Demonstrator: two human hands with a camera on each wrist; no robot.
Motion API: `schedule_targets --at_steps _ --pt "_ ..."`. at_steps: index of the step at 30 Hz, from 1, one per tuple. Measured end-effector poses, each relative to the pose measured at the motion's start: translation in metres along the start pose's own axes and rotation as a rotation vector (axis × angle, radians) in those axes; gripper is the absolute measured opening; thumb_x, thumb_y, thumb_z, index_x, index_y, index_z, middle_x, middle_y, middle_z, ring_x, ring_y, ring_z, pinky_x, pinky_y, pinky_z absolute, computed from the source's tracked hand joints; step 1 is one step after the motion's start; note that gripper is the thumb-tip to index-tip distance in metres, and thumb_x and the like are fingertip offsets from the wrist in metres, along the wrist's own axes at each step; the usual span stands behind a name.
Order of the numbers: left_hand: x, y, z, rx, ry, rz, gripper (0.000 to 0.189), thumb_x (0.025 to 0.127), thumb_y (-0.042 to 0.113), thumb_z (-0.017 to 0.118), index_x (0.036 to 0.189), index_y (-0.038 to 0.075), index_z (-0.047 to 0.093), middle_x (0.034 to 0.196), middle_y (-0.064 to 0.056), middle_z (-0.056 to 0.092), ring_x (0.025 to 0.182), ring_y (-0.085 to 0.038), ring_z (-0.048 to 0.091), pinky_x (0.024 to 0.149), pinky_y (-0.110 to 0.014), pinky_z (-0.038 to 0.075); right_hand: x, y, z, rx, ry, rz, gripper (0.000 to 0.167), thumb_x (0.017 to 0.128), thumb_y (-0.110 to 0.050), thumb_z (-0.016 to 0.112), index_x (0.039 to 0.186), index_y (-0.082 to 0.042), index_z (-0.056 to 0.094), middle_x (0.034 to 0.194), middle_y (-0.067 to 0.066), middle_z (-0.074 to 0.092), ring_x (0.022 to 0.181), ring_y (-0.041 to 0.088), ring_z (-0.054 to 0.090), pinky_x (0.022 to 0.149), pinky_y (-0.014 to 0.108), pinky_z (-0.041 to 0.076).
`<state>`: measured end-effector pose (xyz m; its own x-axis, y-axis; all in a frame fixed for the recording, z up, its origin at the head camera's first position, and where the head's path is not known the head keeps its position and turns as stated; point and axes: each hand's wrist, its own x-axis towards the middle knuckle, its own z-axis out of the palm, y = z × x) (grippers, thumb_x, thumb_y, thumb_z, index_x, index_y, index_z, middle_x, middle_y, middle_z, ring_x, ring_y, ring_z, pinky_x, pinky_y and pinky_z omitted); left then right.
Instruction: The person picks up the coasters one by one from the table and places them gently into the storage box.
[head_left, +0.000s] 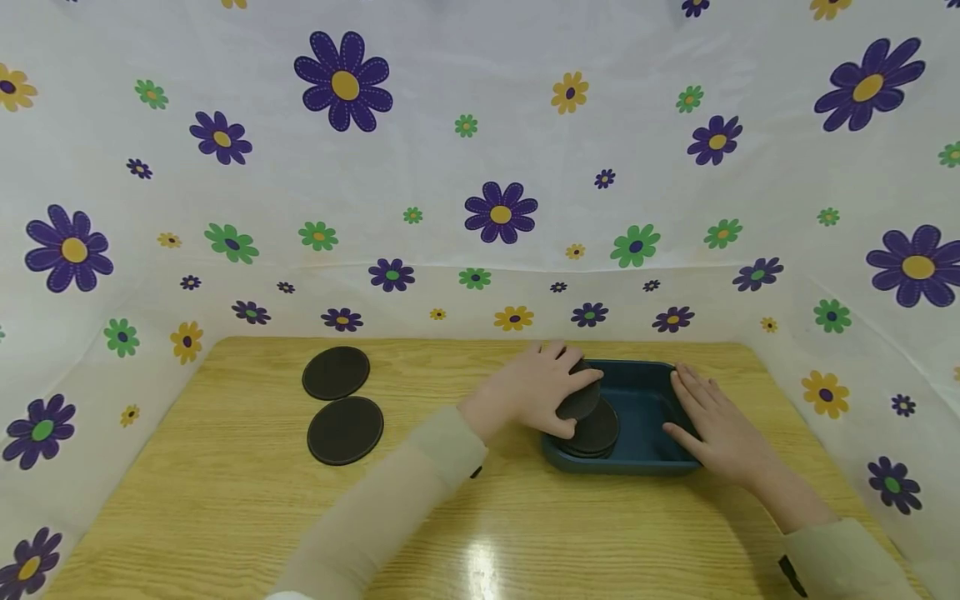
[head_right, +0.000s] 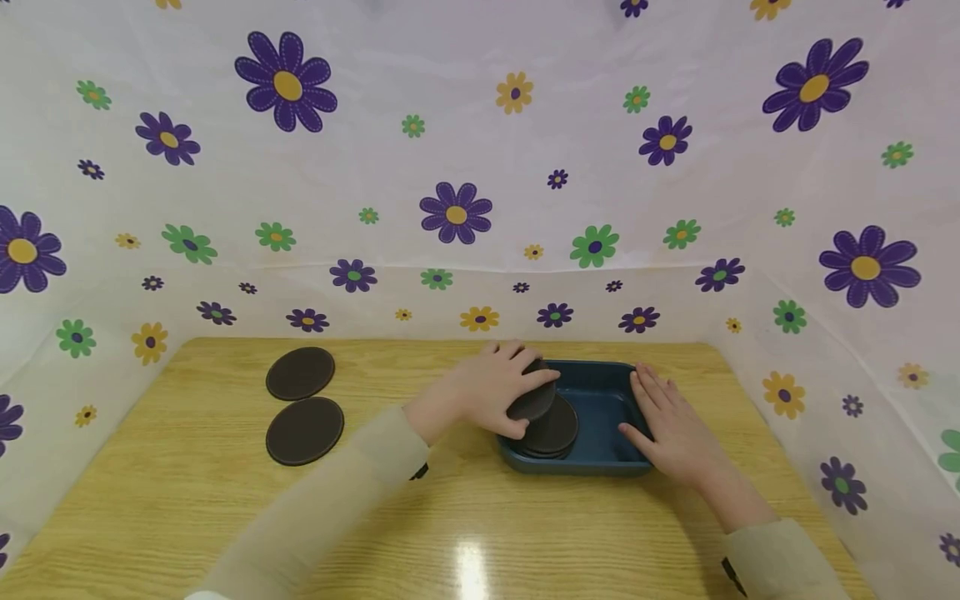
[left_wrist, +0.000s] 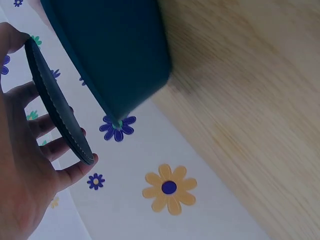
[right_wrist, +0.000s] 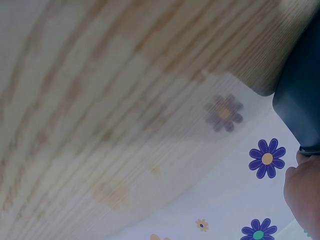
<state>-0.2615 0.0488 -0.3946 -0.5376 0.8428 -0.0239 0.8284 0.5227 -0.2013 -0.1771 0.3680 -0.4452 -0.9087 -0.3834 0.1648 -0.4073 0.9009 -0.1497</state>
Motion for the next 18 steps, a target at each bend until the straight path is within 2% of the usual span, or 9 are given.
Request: schedule_targets --at_steps 6,18 --pt "0.013 0.015 0.0 0.042 -0.008 0.017 0.085 0.093 0.07 0.058 0.166 0.036 0.034 0.16 0.0 0.045 0.139 -0.022 0.047 0.11 -0.042 0.046 0.0 -0.001 0.0 0.006 -0.004 0.003 0.081 0.109 -0.039 0.056 0.164 0.01 0.023 0.171 0.033 0.022 0.164 0.044 0.015 0.132 0.03 -0.014" --pt "0.03 0.034 0.008 0.046 -0.055 0.024 0.084 0.096 0.071 0.055 0.168 0.036 0.03 0.165 0.001 0.041 0.148 -0.023 0.042 0.12 -0.046 0.041 0.0 0.003 0.002 -0.002 0.032 -0.025 0.08 0.109 -0.038 0.056 0.164 0.01 0.023 0.171 0.034 0.024 0.166 0.038 0.011 0.132 0.03 -0.013"
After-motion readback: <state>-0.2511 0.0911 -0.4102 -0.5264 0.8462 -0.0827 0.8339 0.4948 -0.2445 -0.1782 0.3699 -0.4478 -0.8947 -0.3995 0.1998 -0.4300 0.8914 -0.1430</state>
